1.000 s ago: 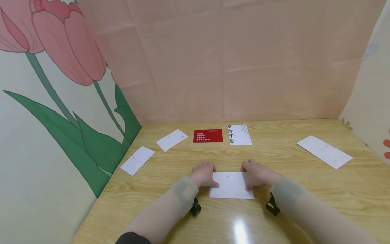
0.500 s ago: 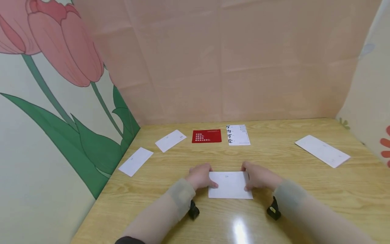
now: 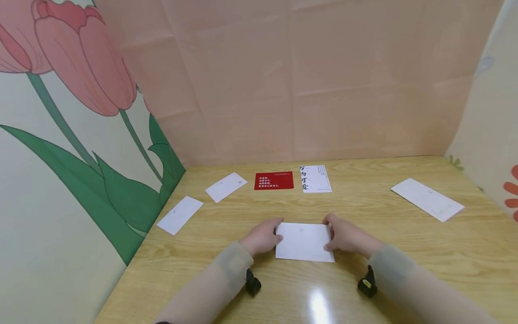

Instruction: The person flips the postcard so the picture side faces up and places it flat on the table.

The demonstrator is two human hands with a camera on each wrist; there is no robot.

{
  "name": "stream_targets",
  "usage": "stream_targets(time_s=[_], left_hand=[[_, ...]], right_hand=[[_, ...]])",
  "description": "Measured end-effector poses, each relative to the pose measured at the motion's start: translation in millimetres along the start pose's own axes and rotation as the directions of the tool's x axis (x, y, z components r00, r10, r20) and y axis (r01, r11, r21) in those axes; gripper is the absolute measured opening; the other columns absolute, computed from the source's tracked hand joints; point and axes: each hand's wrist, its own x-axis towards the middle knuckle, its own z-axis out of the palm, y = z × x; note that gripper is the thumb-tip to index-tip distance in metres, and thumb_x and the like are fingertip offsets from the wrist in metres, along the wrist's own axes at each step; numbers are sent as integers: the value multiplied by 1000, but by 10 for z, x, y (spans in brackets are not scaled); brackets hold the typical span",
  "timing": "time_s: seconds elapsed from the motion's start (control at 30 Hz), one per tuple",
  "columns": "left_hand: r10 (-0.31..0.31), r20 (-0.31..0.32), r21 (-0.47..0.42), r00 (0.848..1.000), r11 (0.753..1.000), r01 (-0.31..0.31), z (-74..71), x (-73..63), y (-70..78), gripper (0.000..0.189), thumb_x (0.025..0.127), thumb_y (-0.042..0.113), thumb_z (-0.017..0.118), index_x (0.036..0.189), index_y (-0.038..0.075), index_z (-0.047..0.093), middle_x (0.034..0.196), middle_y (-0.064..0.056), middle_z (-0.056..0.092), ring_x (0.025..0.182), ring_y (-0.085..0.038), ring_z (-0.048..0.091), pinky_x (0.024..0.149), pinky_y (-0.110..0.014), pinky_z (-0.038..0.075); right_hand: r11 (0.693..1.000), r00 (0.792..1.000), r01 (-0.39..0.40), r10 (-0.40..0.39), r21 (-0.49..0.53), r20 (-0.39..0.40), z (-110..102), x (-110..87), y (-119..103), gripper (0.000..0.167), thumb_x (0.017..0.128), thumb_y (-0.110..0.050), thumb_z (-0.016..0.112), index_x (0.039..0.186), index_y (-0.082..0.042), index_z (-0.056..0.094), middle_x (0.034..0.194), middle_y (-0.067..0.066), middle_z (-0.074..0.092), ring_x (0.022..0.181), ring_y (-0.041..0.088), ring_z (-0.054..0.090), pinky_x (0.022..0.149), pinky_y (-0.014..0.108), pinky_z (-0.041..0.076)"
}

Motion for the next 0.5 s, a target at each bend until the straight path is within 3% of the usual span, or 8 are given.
stream_targets(time_s=[0.1,0.17,0.23,0.37,0.5], left_hand=[[-8,-10,-64,1000,998,7,-4,6,-16,58,96,23,59,149,17,37,146,-4,45,133,-20,41,109,-42,31],[-23,-20,-130,1000,991,20,-10,6,-26,59,96,22,60,150,18,36,140,-4,49,125,-20,46,106,-41,36],[-47,-38,-211,998,977,38,-15,0,-37,60,95,21,61,150,18,36,126,-6,55,108,-21,53,93,-40,45],[-97,-105,-367,990,929,52,-5,9,-70,59,92,21,66,146,16,40,96,-4,54,79,-19,51,65,-31,44],[-125,-166,-485,978,874,29,24,23,-98,44,92,20,67,132,8,53,91,-3,55,78,-17,52,65,-27,44]], right_hand=[[998,1000,-2,4,57,-28,1,12,18,64,78,-15,81,129,-4,45,95,10,55,80,23,52,69,35,44],[995,999,0,5,103,-47,3,20,24,65,79,-13,80,133,-5,44,99,11,54,82,24,52,68,34,44],[988,998,8,3,157,-67,9,25,28,68,80,-9,78,136,-4,41,99,12,53,81,24,52,66,33,45],[964,995,39,-13,262,-103,13,11,37,73,80,-3,76,140,0,35,93,13,50,76,23,50,62,33,44],[943,990,71,-26,324,-141,8,-3,51,69,80,-4,75,137,5,36,92,13,48,77,23,49,63,33,44]])
